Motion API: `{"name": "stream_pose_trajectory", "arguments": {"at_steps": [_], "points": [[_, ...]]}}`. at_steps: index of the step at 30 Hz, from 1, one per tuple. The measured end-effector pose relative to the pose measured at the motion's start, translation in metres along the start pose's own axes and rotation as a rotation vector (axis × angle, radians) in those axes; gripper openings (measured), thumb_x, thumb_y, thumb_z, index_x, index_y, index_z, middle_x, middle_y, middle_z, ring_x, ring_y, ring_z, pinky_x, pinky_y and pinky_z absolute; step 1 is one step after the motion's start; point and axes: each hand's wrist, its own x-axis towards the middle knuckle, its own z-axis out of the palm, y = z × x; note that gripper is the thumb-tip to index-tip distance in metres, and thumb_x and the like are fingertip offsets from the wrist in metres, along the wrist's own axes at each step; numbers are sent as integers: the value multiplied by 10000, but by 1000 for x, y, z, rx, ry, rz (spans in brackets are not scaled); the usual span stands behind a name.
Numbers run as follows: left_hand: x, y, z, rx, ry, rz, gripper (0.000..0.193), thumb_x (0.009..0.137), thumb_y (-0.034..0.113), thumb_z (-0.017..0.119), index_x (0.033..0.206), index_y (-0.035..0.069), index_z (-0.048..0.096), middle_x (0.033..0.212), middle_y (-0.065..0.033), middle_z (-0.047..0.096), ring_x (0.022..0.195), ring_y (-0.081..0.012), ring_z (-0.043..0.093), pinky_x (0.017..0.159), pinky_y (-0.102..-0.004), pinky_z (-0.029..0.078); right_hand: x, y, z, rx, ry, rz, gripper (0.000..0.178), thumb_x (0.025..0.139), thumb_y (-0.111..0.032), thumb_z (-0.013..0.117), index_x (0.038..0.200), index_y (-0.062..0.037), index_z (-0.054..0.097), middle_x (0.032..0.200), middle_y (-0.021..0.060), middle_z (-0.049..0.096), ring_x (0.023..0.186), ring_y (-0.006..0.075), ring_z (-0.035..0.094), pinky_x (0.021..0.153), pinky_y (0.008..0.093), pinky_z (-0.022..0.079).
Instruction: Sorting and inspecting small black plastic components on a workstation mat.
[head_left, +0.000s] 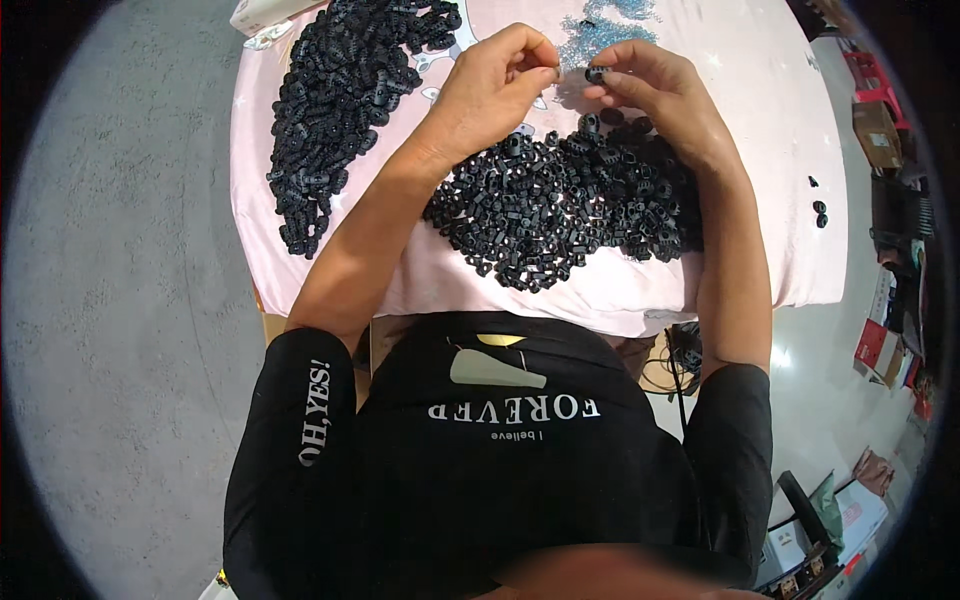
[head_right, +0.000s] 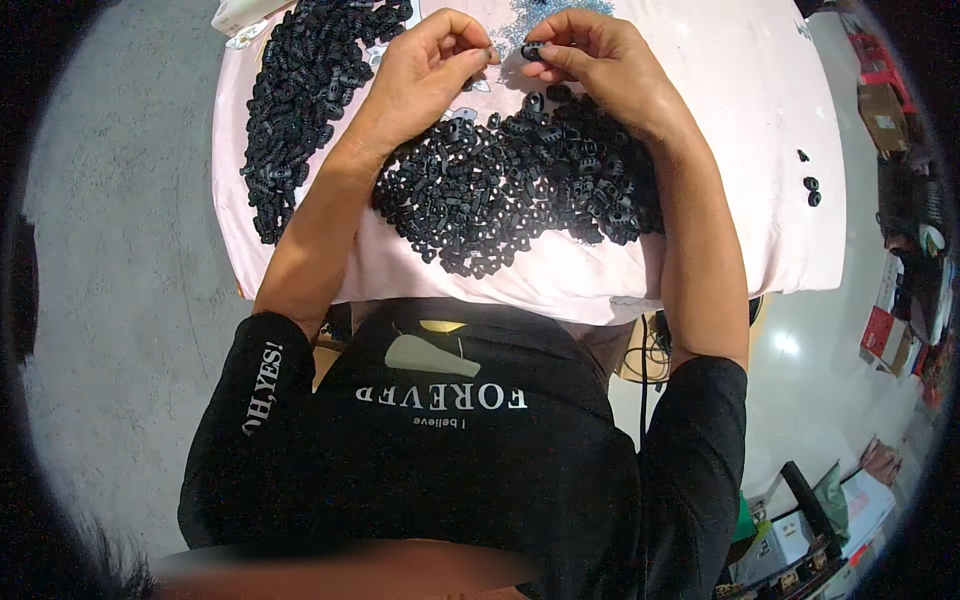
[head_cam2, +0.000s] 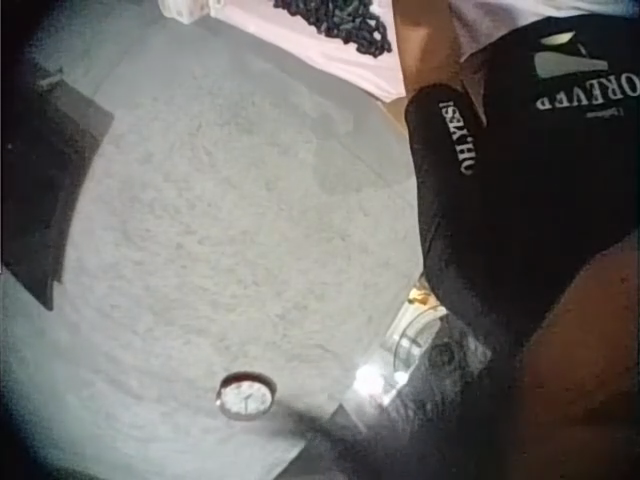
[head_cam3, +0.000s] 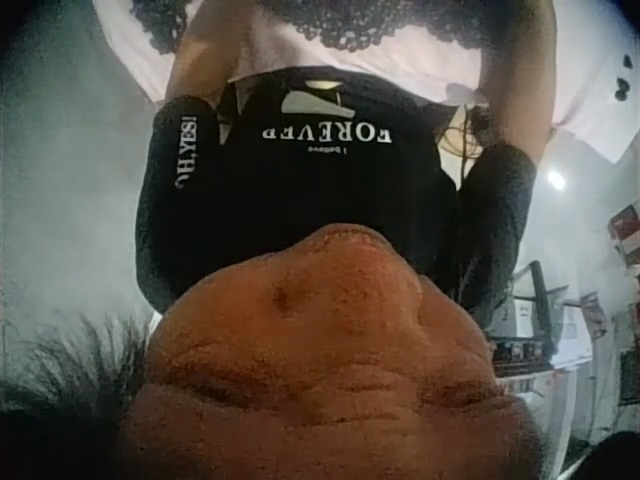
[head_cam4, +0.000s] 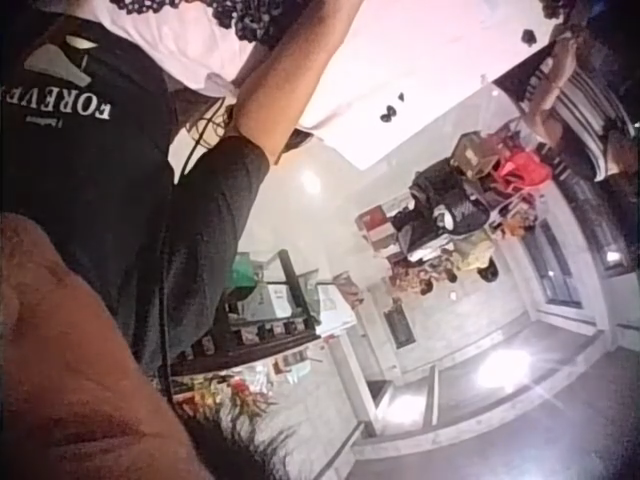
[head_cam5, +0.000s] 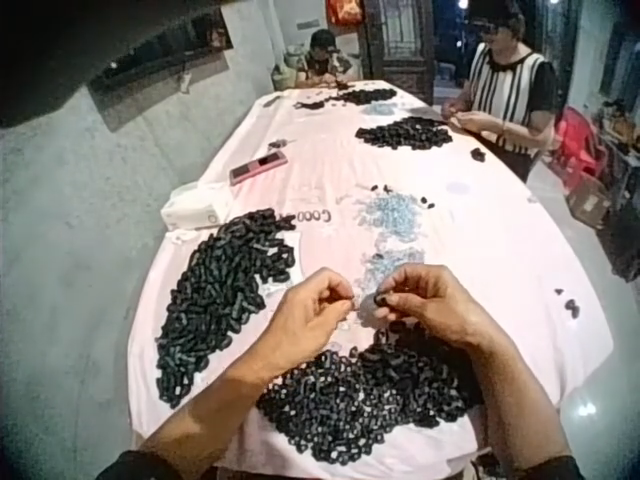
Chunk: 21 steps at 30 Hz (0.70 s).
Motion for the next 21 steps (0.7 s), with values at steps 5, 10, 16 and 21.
{"name": "stream_pose_trajectory", "arguments": {"at_steps": [5, 10, 16, 21], "points": [[-2, -1, 7, -129, -22, -19, 121, 949, 57, 670, 1048, -11, 662, 882, -30, 686, 792, -86, 628, 712, -244, 524, -1, -3, 0, 47, -24, -17, 190, 1010, -92, 634, 1175, 2, 641, 1012, 52, 711, 939, 118, 696, 870, 244, 551], [-5, 5, 6, -98, -119, -67, 116, 1003, 34, 633, 1109, -12, 642, 990, -30, 674, 897, -74, 644, 807, -213, 547, -1, -2, 1, 55, -37, -10, 195, 1008, -92, 638, 1181, 0, 639, 1016, 43, 706, 941, 113, 694, 866, 242, 553], [-5, 7, 7, -82, -121, -63, 115, 1012, 49, 630, 1110, -7, 649, 993, -28, 676, 936, -81, 659, 862, -230, 565, -2, -2, 0, 41, -59, -1, 185, 1010, -95, 638, 1170, -2, 645, 1010, 37, 703, 933, 105, 692, 864, 239, 554], [-4, 9, 6, -112, -117, -91, 115, 1003, 54, 645, 1101, -7, 653, 980, -27, 684, 911, -76, 662, 834, -224, 564, -3, -6, 4, 83, -68, -11, 180, 1010, -89, 636, 1164, 3, 651, 1002, 37, 706, 914, 98, 687, 857, 236, 554]]}}
